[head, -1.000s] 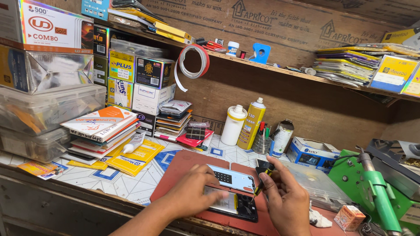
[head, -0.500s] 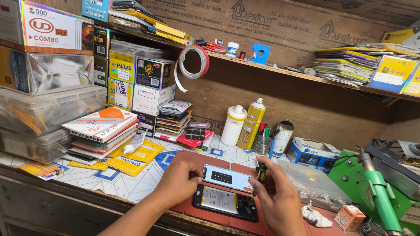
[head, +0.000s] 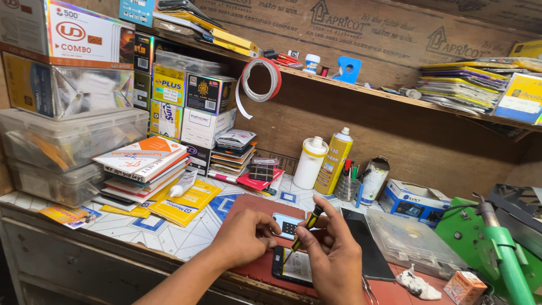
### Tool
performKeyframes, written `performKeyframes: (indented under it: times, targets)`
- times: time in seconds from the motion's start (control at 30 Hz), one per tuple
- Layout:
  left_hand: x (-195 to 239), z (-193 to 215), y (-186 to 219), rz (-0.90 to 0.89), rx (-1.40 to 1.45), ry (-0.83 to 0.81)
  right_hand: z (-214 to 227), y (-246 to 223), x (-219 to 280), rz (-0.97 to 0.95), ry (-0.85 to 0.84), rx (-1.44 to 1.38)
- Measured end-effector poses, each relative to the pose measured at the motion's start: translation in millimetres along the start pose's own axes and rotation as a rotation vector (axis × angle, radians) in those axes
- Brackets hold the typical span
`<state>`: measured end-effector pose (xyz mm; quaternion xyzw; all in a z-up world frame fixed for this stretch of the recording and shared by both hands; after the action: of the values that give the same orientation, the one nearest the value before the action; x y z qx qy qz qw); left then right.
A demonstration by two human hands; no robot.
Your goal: The person disassembles a light blue feature phone, removes the back cover and battery, and then applies adhesive along the edges of the phone's frame using a tube. They use a screwdriver to pry and separate components during the process.
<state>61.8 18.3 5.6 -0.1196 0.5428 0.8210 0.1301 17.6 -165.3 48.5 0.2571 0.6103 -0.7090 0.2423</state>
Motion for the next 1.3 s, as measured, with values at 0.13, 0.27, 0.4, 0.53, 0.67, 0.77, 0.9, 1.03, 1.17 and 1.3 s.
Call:
performKeyframes:
  times: [0.13,0.27,0.4,0.53,0.67,0.77,0.9,1.03,1.17,1.3]
  targets:
    - [-1.1,1.8,-3.6,0.008,-0.026,-0.014,-4.3,-1.0,2.1,0.073,-0.002,0.050]
    - [-1.9,0.9,-5.5,-0.005,0.007,-0.022,-5.4,1.7,3.7,0.058,-0.013,0.038]
    - [-1.4,-0.3,-4.7,-0.010,0.028,-0.048,-5.3,1.3,4.5,0.060,-0.034,0.073]
    - [-0.4,-0.8,-2.4,-0.004,0.003,-0.040,-6.2,-3.8,4.7,0.138,-0.069,0.064]
    - [-0.1,-1.6,0.7,0.015,0.009,-0.052,-9.1,-8.9,2.0,0.082,-0.176,-0.050]
    - [-1.0,-1.8,1.2,0.031,-0.029,-0.021,-8.5,-12.1,1.8,0.032,-0.160,0.065]
    - [-2.4,-3.2,2.7,-0.003,0.042,-0.033,-13.3,-33.7,7.1,0.456,-0.086,0.281]
    - [-2.4,-2.4,4.8,-0.020,-0.024,0.003,-15.8,-26.7,8.3,0.215,-0.184,0.231]
    - [0.1,-3.8,10.9,-0.018,-0.073,0.036,-15.5,-25.5,8.2,0.148,-0.195,0.198]
    - [5.3,-2.2,14.8,-0.071,-0.167,0.007,-14.5,-35.7,11.1,0.413,-0.136,0.330]
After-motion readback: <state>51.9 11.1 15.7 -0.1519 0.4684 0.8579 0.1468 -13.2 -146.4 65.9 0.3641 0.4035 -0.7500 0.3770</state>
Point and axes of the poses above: each hand's wrist, its own x-axis away from the middle knuckle, its own z-axis out of the back of the hand, y = z × x, the point moved 4 cm from there along -x, towards the middle knuckle, and after that the axes turned 3 degrees about z, right-handed, at the moved point
